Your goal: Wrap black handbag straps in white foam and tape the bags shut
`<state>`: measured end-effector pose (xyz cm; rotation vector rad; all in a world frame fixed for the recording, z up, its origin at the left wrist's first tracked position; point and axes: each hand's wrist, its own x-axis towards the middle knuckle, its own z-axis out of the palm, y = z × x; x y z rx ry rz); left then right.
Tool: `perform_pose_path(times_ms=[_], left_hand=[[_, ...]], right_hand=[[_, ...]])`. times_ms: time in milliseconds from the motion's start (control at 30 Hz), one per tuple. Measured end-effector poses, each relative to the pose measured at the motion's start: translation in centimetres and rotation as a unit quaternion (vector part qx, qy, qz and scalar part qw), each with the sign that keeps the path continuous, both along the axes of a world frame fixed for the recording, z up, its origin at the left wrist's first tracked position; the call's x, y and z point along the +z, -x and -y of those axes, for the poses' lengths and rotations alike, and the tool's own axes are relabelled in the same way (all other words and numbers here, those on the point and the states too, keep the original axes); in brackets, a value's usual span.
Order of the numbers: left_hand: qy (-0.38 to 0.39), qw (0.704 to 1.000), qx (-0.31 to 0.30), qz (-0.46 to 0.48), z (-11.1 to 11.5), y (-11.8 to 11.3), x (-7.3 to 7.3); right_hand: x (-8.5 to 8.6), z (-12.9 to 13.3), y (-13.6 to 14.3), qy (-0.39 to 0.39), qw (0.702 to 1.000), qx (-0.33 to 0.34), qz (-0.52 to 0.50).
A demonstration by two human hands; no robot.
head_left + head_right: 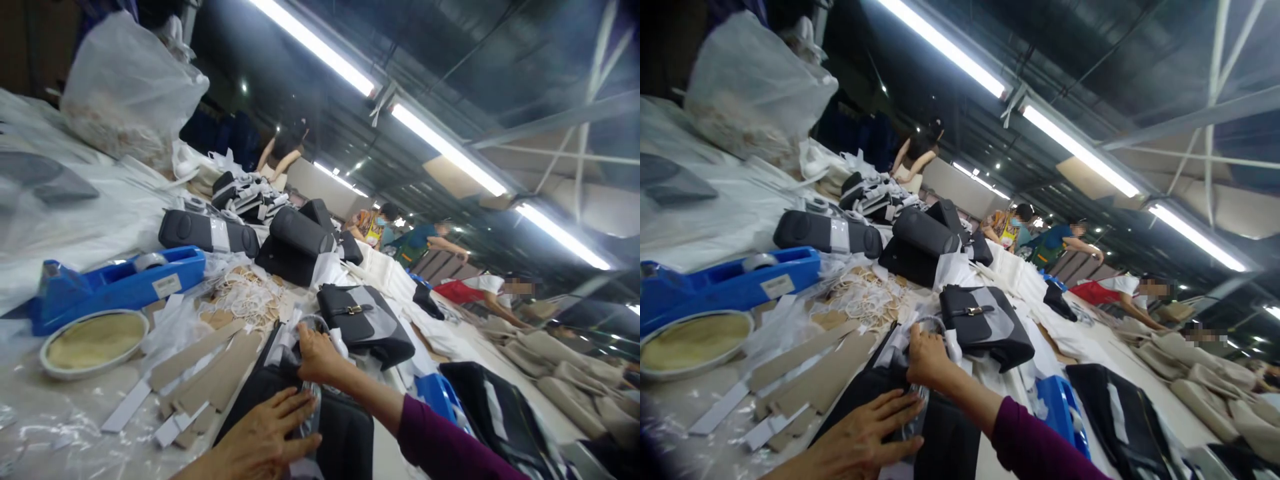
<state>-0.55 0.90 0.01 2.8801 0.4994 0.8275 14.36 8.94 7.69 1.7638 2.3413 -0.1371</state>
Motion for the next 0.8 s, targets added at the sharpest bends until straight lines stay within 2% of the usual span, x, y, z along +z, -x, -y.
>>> perform_pose_path(times_ms=[100, 200, 300, 400, 533, 600, 667, 733, 800], left_hand=[[-0.011, 1.0, 0.006, -0.006, 0.0, 0.0, -0.1], [-0.006, 1.0, 0.017, -0.015, 0.1, -0.1, -0.6], [0.007, 1.0, 0.012, -0.01, 0.3, -0.1, -0.8], [0.018, 1.0, 0.011, 0.005, 0.4, -0.1, -0.7], [0.03, 0.999, 0.009, -0.006, 0.4, -0.1, -0.5], [0.031, 0.999, 0.007, -0.014, 0.5, -0.2, -0.4], [0.03, 0.999, 0.006, -0.018, 0.5, -0.2, -0.4], [0.026, 0.999, 0.004, -0.023, 0.5, -0.2, -0.3], [0.022, 0.999, 0.003, -0.03, 0.5, -0.3, -0.2]], right_hand=[[0.8, -0.6, -0.2, 0.08, 0.985, -0.09, -0.124], [1.1, -1.1, -0.7, 0.108, 0.973, -0.128, -0.16], [0.7, -1.4, -1.4, 0.099, 0.978, -0.097, -0.154], [0.9, -1.4, -1.9, 0.072, 0.988, -0.018, -0.132], [3.6, -0.4, -2.9, 0.055, 0.983, 0.023, -0.174], [5.0, 1.4, -4.0, -0.035, 0.977, 0.026, -0.211], [5.4, 4.5, -5.3, -0.096, 0.957, 0.026, -0.273], [4.5, 8.3, -6.2, -0.052, 0.935, 0.013, -0.35], [2.8, 12.1, -6.3, 0.011, 0.919, -0.001, -0.394]])
